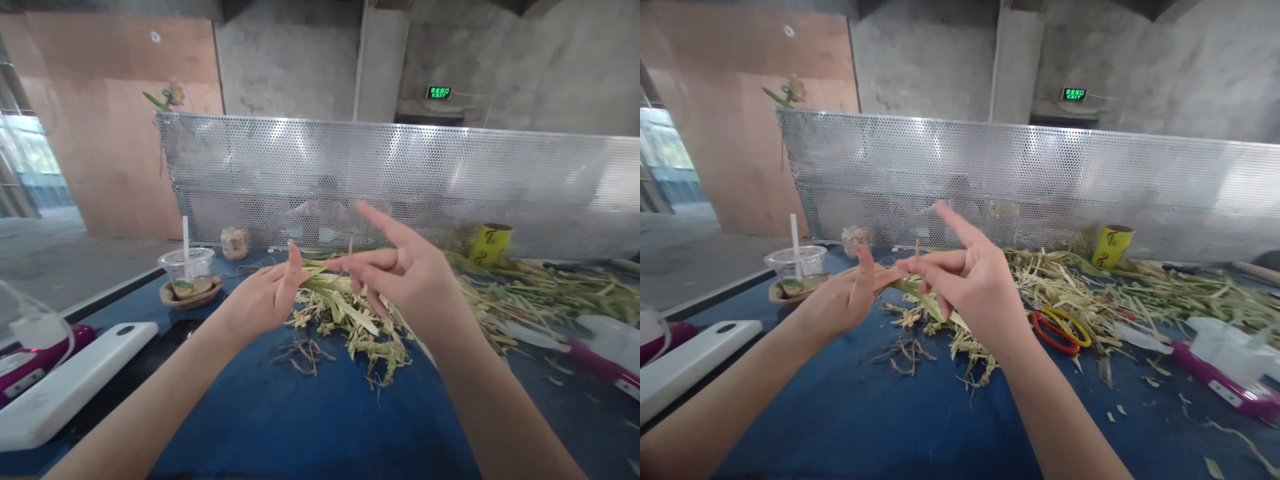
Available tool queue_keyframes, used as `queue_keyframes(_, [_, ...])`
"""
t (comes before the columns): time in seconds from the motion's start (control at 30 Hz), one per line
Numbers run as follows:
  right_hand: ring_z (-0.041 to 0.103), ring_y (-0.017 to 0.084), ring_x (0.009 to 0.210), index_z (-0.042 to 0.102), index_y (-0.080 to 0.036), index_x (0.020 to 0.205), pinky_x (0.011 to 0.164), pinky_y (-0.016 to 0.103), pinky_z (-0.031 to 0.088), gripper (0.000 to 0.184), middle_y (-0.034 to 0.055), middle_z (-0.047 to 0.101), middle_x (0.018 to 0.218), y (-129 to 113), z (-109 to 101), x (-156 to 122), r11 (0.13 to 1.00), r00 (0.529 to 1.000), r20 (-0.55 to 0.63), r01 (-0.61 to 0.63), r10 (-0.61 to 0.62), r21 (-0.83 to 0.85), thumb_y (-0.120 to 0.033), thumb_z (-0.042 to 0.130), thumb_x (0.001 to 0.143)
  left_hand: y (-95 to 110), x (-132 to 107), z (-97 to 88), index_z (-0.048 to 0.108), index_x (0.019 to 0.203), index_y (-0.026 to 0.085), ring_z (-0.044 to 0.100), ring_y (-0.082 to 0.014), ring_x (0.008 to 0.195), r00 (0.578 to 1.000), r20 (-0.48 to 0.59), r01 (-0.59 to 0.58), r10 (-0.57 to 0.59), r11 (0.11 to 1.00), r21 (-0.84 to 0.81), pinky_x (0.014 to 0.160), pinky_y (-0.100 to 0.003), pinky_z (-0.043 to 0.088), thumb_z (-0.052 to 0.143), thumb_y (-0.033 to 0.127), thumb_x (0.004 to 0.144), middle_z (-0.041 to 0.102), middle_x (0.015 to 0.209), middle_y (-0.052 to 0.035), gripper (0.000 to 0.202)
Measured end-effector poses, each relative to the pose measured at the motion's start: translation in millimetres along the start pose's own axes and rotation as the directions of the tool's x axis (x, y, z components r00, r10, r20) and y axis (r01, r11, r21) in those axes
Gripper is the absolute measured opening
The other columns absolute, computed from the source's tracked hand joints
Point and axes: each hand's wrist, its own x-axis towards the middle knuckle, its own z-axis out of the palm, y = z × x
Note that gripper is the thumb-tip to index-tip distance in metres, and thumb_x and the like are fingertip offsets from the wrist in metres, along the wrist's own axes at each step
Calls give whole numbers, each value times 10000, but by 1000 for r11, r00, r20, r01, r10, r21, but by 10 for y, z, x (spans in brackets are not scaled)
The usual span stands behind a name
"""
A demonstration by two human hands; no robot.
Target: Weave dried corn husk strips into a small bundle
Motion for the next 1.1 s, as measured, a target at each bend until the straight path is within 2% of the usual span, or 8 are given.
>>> queue_keyframes(0.07, [622, 124, 543, 599, -214, 1166, 424, 215, 495, 455, 18, 719, 740, -6, 32, 61, 993, 991, -129, 22, -37, -113, -179, 661, 717, 20, 35, -12, 320, 1348, 46, 579, -274, 1062, 965, 86, -262, 248, 937, 230, 902, -459, 415, 428, 189, 823, 666, 1086, -170, 554])
queue_keyframes(0.17, [669, 158, 691, 718, -179, 852, 600, 269, 557, 139, 34, 719, 762, 60, 80, 131, 975, 987, -146, 37, -70, -217, -190, 627, 748, 72, 68, -36, -62, 1424, 89, 630, -247, 960, 831, 205, -537, 517, 651, 537, 786, -436, 491, 295, 120, 882, 660, 1080, -183, 649])
queue_keyframes(0.27, [673, 156, 764, 723, -193, 800, 726, 293, 547, 119, 25, 723, 796, 138, 156, 138, 974, 993, -107, 24, -49, -226, -164, 620, 748, 141, 71, -53, -307, 1343, 69, 661, -236, 831, 767, 224, -563, 602, 461, 686, 666, -375, 526, 276, 84, 887, 686, 973, -191, 741])
queue_keyframes(0.37, [669, 153, 782, 727, -186, 809, 741, 290, 533, 125, 37, 722, 820, 187, 244, 108, 988, 998, -46, -42, 36, -145, -160, 625, 742, 179, 57, -49, -314, 1325, 11, 662, -218, 721, 744, 225, -548, 629, 383, 744, 609, -338, 527, 270, 60, 873, 704, 841, -168, 740])
queue_keyframes(0.63, [625, 108, 593, 718, -177, 801, 504, 211, 470, 140, 38, 678, 727, 353, 340, 82, 904, 945, 84, -327, 316, 274, -259, 688, 692, 196, 3, -25, -352, 1297, -5, 650, -209, 636, 809, 207, -505, 550, 471, 723, 535, -304, 508, 241, 77, 870, 697, 787, -164, 735])
queue_keyframes(0.8, [425, 27, 447, 719, -181, 804, 353, 141, 244, 173, -19, 551, 588, 378, 304, 60, 892, 932, 104, -363, 347, 271, -276, 715, 659, 221, -27, 3, -323, 1321, 12, 639, -175, 634, 814, 206, -518, 544, 517, 682, 619, -297, 518, 263, 88, 885, 699, 771, -127, 734])
queue_keyframes(0.97, [335, 22, 423, 719, -173, 783, 365, 166, 208, 168, -43, 477, 531, 468, 278, 50, 874, 923, 94, -383, 372, 300, -268, 709, 644, 181, -61, 67, -285, 1350, 40, 644, -207, 695, 740, 217, -556, 636, 398, 730, 633, -340, 521, 270, 59, 875, 696, 799, -120, 731])
queue_keyframes(1.1, [320, 29, 432, 722, -157, 776, 388, 187, 197, 187, -50, 443, 507, 565, 276, 47, 853, 923, 119, -384, 366, 352, -258, 722, 619, 102, -108, 105, -322, 1329, 37, 629, -186, 619, 783, 190, -540, 592, 496, 680, 547, -287, 510, 286, 91, 884, 692, 758, -106, 756])
